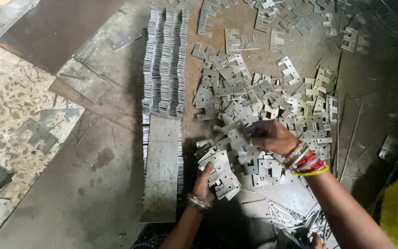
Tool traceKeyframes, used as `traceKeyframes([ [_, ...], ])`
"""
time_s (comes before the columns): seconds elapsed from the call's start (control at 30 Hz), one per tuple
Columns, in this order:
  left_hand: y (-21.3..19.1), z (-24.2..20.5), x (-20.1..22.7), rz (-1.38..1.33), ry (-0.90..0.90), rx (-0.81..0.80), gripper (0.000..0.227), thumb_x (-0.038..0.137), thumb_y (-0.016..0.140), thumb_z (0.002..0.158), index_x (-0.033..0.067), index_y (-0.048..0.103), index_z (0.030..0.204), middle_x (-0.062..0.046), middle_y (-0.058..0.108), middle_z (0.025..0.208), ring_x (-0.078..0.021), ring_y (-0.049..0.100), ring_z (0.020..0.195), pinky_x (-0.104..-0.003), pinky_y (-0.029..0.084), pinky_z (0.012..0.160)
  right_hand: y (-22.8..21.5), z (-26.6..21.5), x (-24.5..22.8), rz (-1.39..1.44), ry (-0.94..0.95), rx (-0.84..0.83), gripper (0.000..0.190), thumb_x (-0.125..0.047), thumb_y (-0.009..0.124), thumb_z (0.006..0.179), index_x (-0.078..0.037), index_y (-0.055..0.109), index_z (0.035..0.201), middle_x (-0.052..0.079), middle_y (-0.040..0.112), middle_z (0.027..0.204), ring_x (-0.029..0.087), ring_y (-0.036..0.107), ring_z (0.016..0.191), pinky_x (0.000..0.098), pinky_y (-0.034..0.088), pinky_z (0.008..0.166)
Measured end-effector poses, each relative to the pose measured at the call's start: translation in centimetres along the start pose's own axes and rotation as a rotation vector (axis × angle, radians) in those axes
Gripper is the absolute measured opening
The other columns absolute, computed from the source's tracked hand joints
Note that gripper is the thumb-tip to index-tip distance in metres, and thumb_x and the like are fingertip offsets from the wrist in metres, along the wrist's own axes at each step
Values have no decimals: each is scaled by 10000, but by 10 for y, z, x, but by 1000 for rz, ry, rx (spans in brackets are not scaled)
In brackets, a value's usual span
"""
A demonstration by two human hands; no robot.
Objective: The person sits on the floor and sorts a large pile of small, L-shaped metal brackets. They pick up the brackets one by one or in small handfuls and stack them neatly into a growing pile on the floor.
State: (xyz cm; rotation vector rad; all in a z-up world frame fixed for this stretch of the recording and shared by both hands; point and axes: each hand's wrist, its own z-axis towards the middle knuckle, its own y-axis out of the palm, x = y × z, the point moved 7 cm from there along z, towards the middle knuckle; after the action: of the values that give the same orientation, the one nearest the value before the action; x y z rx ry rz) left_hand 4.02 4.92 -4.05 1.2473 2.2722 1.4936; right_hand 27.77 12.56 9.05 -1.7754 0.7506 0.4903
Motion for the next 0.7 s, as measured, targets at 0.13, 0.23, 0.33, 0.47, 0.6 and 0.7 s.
traceKeyframes([
  [0.13,-1,0,2,74,-21,31,409,303,747,925,85,635,1252,-41,713,1076,-185,710,942,-380,596,826,9,5,-11,-105,70,24,414,-175,755,806,-102,703,1209,124,795,970,270,779,814,388,641,725],
  [0.23,-4,-4,2,81,-99,141,370,333,697,914,83,693,1185,-59,738,1024,-193,722,880,-358,609,782,10,34,-17,-504,132,175,469,-282,808,843,-68,667,1235,182,756,1005,357,729,871,461,596,765],
  [0.33,5,-5,6,-42,-86,35,395,416,662,983,79,663,1187,-64,718,1003,-195,705,859,-354,597,762,9,55,-16,-550,102,265,555,-308,890,721,-46,687,1166,228,722,1002,416,701,864,493,577,725],
  [0.47,8,-5,2,-77,-113,-4,545,553,588,953,74,641,1208,-77,728,1007,-207,712,849,-364,602,762,-4,57,1,-208,26,329,387,-218,804,714,-136,770,1090,133,760,901,309,756,786,432,603,759],
  [0.6,5,-4,3,-62,-85,9,575,565,582,955,85,619,1269,-65,714,1058,-200,706,898,-373,605,811,-10,38,22,-192,117,275,233,-212,808,771,-77,766,956,121,757,813,276,733,716,419,599,716],
  [0.7,9,-1,2,-56,-123,5,644,617,559,927,76,612,1273,-83,713,1055,-215,714,897,-386,614,807,5,18,16,257,51,41,314,-178,794,723,-85,722,1014,87,783,894,210,732,795,374,598,754],
])
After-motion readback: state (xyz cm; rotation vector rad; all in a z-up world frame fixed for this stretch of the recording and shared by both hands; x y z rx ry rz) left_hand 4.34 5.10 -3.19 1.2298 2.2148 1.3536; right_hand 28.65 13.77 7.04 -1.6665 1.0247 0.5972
